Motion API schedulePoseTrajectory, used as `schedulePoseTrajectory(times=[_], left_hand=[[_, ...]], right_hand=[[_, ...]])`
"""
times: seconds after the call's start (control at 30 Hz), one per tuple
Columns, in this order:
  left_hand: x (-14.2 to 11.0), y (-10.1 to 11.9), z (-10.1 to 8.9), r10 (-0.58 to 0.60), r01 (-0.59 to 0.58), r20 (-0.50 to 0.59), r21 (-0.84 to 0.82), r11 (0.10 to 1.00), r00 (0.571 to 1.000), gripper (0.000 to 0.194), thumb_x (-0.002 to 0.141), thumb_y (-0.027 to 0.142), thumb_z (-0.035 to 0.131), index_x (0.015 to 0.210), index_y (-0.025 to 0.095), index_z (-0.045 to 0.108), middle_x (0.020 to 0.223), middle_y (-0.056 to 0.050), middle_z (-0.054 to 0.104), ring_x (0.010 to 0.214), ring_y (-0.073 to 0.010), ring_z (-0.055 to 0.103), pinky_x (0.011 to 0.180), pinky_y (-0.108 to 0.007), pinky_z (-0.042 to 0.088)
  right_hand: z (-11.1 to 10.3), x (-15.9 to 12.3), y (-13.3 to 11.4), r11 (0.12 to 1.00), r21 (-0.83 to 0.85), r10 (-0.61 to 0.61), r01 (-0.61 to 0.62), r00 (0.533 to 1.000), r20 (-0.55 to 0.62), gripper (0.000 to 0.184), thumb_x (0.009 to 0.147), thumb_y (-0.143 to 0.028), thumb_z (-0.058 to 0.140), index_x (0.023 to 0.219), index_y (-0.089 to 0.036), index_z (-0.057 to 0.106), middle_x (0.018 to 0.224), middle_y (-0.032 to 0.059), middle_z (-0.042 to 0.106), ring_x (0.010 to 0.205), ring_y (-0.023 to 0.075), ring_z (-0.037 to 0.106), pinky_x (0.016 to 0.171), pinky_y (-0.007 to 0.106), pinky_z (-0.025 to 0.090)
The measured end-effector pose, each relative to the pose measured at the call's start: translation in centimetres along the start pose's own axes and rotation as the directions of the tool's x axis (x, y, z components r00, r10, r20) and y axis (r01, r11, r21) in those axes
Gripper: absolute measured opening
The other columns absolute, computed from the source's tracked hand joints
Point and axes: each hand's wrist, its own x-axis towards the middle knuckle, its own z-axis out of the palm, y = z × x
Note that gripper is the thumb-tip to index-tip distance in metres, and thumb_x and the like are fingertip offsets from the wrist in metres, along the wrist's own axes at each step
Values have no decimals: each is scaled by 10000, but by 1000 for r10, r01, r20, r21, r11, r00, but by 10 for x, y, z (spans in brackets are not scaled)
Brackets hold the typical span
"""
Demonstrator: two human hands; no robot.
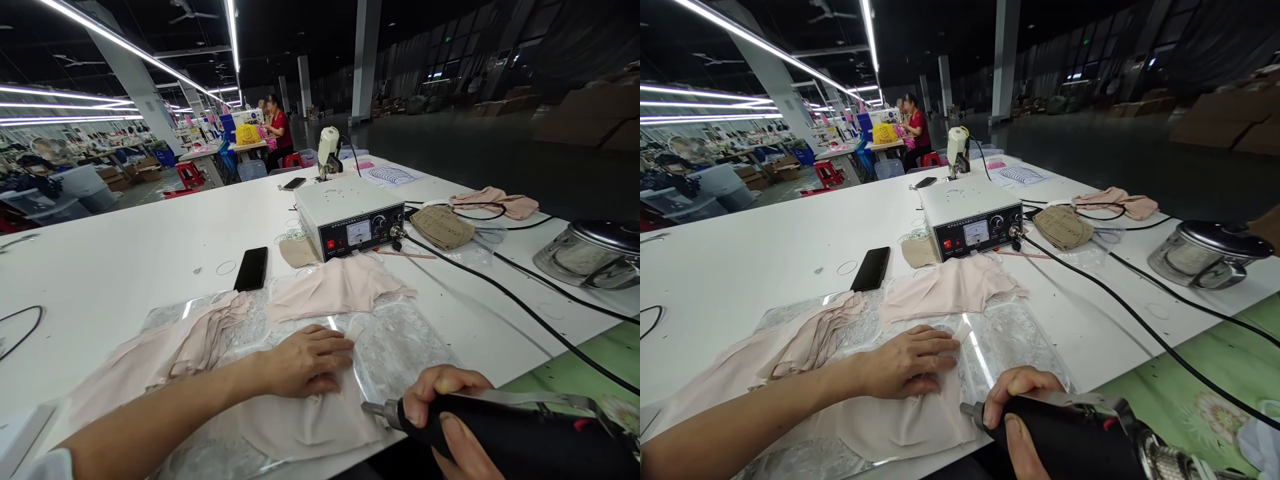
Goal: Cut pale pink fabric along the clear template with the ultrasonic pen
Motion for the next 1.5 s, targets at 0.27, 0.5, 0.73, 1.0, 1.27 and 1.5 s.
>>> schedulePoseTrajectory(times=[0.27, 0.5, 0.73, 1.0, 1.27, 1.5], left_hand=[[1, -8, -6, 112, -115, 50, 71, 991, 992, 342, 1015, 425, 453, 1211, 188, 600, 1294, -108, 611, 1283, -232, 501, 1117, -381, 354], [-2, -10, -4, 128, -138, 69, 156, 978, 989, 338, 1011, 449, 452, 1163, 197, 618, 1339, -104, 581, 1300, -245, 484, 1121, -394, 339], [-3, -14, -4, 131, -140, 61, 156, 978, 989, 353, 1014, 469, 433, 1118, 195, 629, 1336, -104, 582, 1280, -244, 501, 1103, -392, 352], [0, -17, -6, 209, -212, 40, 116, 970, 977, 303, 1018, 383, 462, 1100, 140, 622, 1302, -130, 599, 1295, -238, 503, 1109, -354, 400], [1, -18, -5, 223, -225, 37, 102, 969, 974, 311, 1003, 385, 491, 1130, 124, 601, 1274, -150, 617, 1315, -242, 492, 1134, -361, 396], [0, -18, -8, 199, -204, 58, 96, 974, 978, 298, 1002, 384, 495, 1135, 145, 616, 1311, -141, 599, 1318, -240, 491, 1142, -371, 384]], right_hand=[[0, 1, -3, 1000, -26, 1, -1, 1000, -7, 44, 905, -242, 564, 936, -267, 545, 790, 0, 566, 622, 136, 601, 587, 294, 546], [0, -2, -5, 999, -43, 30, -30, 1000, -9, 40, 904, -263, 575, 919, -266, 538, 755, -2, 572, 615, 140, 602, 575, 282, 523], [7, 1, -10, 999, -41, 21, -23, 999, -34, 75, 884, -278, 609, 910, -254, 543, 737, 1, 577, 600, 141, 594, 558, 284, 533], [9, 0, -11, 999, -30, 29, -30, 998, -50, 77, 882, -294, 603, 895, -248, 543, 721, 3, 571, 592, 147, 594, 540, 296, 532], [11, -1, -8, 998, -57, -15, 12, 999, -51, 50, 908, -275, 563, 935, -275, 521, 743, -7, 572, 576, 130, 583, 538, 269, 515], [11, 0, -12, 999, -35, 11, -13, 997, -71, 59, 871, -288, 606, 901, -264, 562, 708, 6, 585, 558, 152, 591, 499, 285, 511]])
